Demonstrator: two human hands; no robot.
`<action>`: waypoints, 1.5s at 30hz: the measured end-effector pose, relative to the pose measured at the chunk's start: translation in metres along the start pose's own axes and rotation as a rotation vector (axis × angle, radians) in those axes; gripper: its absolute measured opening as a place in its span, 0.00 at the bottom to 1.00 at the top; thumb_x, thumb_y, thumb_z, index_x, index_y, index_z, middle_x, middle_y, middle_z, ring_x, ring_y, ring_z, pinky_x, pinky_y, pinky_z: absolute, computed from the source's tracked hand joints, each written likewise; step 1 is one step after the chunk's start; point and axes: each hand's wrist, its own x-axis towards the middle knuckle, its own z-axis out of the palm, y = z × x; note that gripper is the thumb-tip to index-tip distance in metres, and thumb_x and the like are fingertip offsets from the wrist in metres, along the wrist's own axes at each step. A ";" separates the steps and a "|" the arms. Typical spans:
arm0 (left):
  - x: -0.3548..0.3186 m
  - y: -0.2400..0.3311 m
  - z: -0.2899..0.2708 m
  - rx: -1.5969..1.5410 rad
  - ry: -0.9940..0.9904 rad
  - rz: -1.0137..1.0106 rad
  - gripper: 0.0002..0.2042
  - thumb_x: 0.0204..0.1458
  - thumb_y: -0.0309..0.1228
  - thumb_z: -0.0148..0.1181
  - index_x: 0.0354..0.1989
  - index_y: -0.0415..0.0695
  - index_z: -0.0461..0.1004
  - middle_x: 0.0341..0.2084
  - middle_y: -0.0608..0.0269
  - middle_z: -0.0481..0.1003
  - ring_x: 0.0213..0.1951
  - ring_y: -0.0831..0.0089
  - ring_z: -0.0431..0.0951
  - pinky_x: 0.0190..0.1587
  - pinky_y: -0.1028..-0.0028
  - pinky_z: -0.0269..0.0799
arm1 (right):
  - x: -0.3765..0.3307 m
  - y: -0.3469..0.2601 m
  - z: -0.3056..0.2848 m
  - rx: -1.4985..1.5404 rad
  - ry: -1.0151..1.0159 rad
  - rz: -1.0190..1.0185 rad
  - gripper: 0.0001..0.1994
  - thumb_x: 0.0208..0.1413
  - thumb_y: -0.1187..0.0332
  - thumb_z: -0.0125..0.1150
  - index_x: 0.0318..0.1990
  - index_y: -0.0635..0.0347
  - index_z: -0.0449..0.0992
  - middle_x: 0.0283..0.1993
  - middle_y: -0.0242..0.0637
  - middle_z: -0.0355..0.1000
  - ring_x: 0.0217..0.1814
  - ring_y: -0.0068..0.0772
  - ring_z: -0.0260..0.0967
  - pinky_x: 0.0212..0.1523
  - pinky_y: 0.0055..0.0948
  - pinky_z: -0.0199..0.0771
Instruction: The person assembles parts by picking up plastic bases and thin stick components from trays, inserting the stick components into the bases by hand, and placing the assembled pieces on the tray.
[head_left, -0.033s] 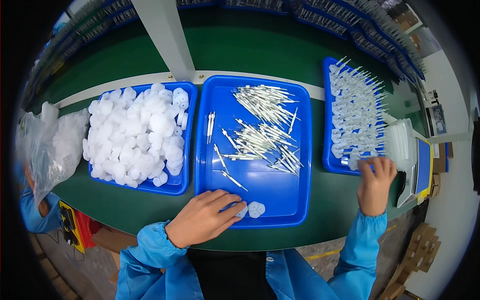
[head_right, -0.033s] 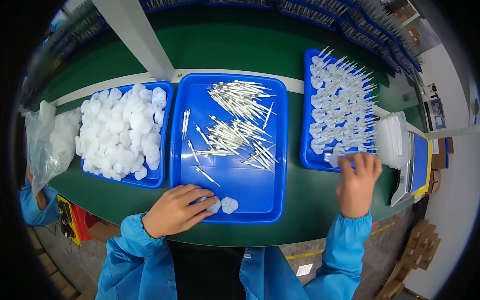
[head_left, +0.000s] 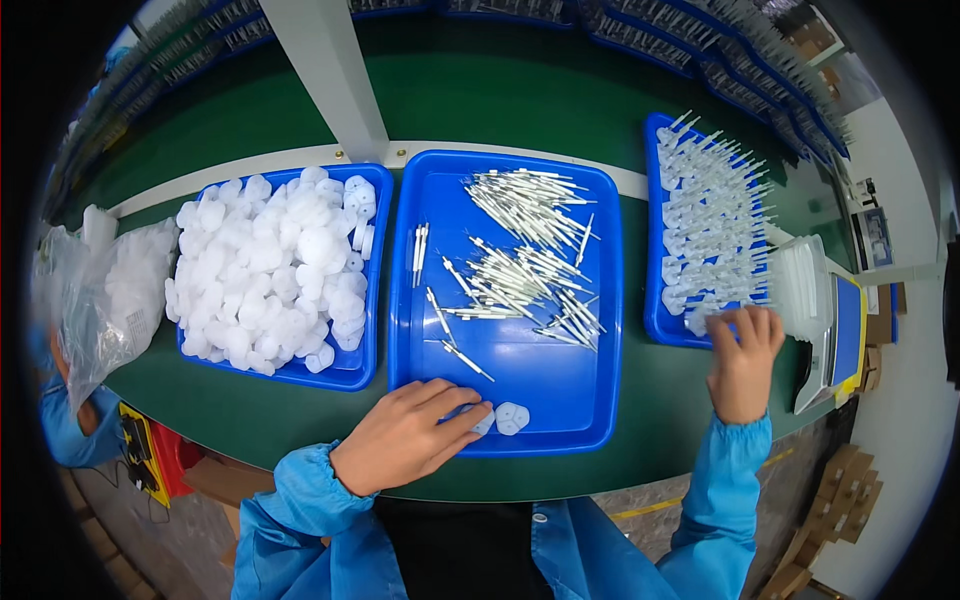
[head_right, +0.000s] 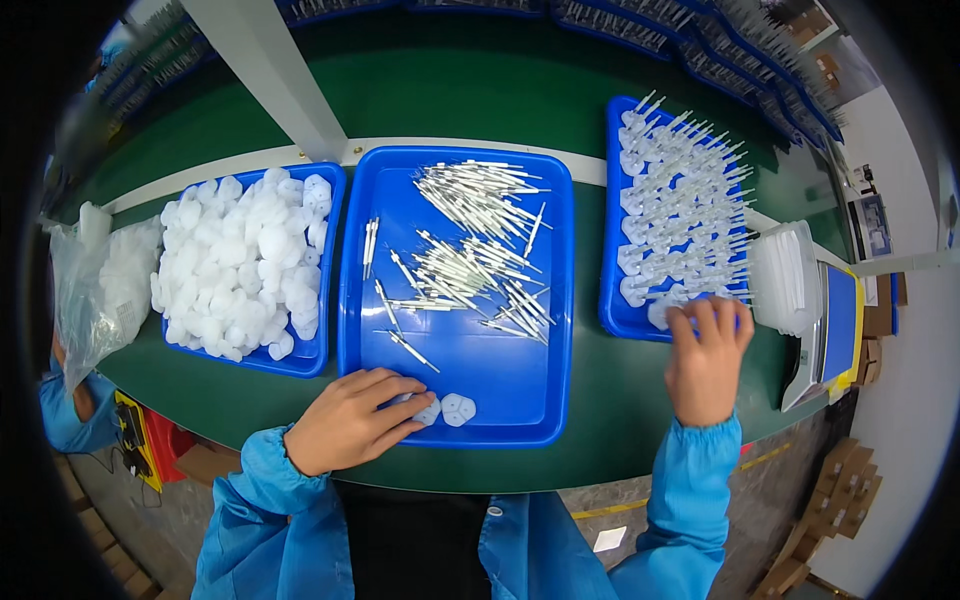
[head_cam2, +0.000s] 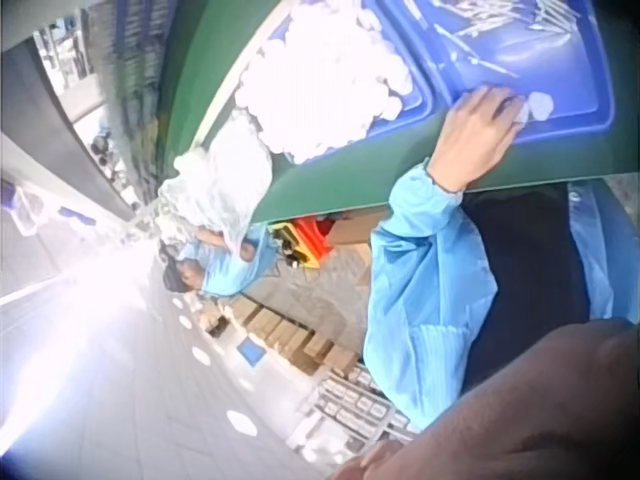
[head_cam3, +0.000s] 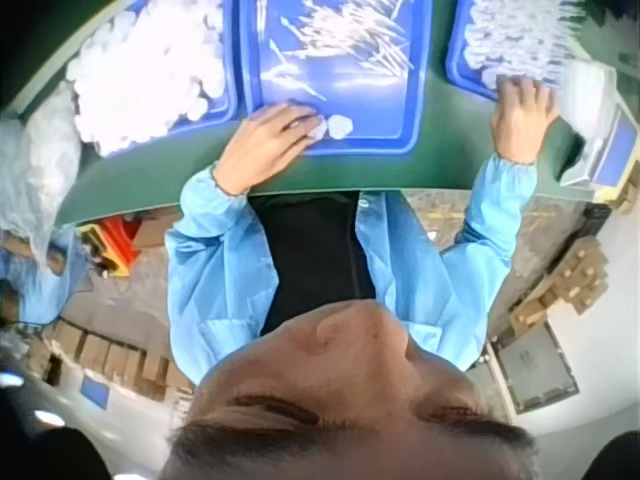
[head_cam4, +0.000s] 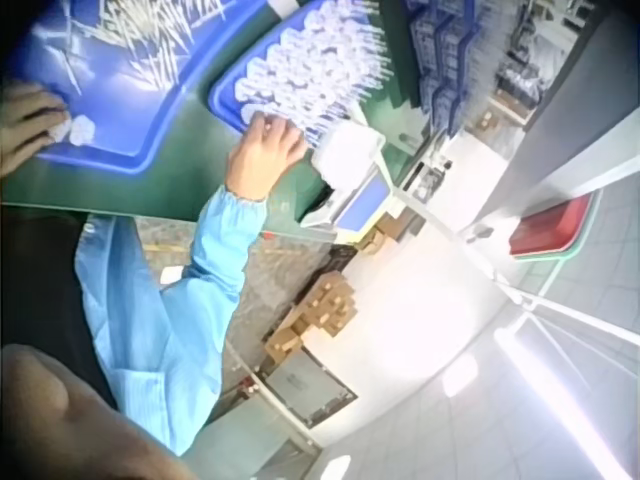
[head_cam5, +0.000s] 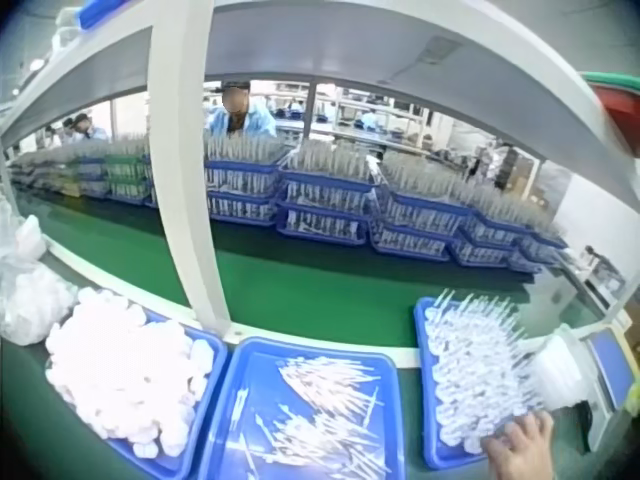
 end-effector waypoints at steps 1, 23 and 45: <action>0.000 0.002 -0.001 0.002 -0.004 -0.002 0.17 0.58 0.36 0.68 0.53 0.43 0.79 0.49 0.58 0.78 0.47 0.62 0.79 0.48 0.64 0.79 | 0.001 0.001 0.011 0.005 0.000 0.002 0.17 0.40 0.83 0.66 0.41 0.62 0.81 0.45 0.39 0.73 0.56 0.47 0.69 0.67 0.55 0.58; 0.000 0.000 -0.004 -0.215 0.103 -0.180 0.10 0.58 0.29 0.66 0.47 0.40 0.81 0.38 0.57 0.79 0.36 0.59 0.83 0.39 0.64 0.81 | 0.042 -0.143 0.023 0.632 0.023 -0.087 0.09 0.48 0.76 0.72 0.37 0.64 0.81 0.41 0.40 0.74 0.44 0.46 0.70 0.43 0.42 0.66; 0.020 -0.007 -0.011 -1.085 0.416 -0.569 0.14 0.60 0.24 0.67 0.52 0.32 0.78 0.36 0.57 0.83 0.38 0.75 0.84 0.41 0.78 0.80 | 0.042 -0.159 -0.013 1.204 0.120 0.146 0.15 0.49 0.83 0.71 0.47 0.69 0.83 0.36 0.47 0.82 0.36 0.44 0.79 0.38 0.35 0.79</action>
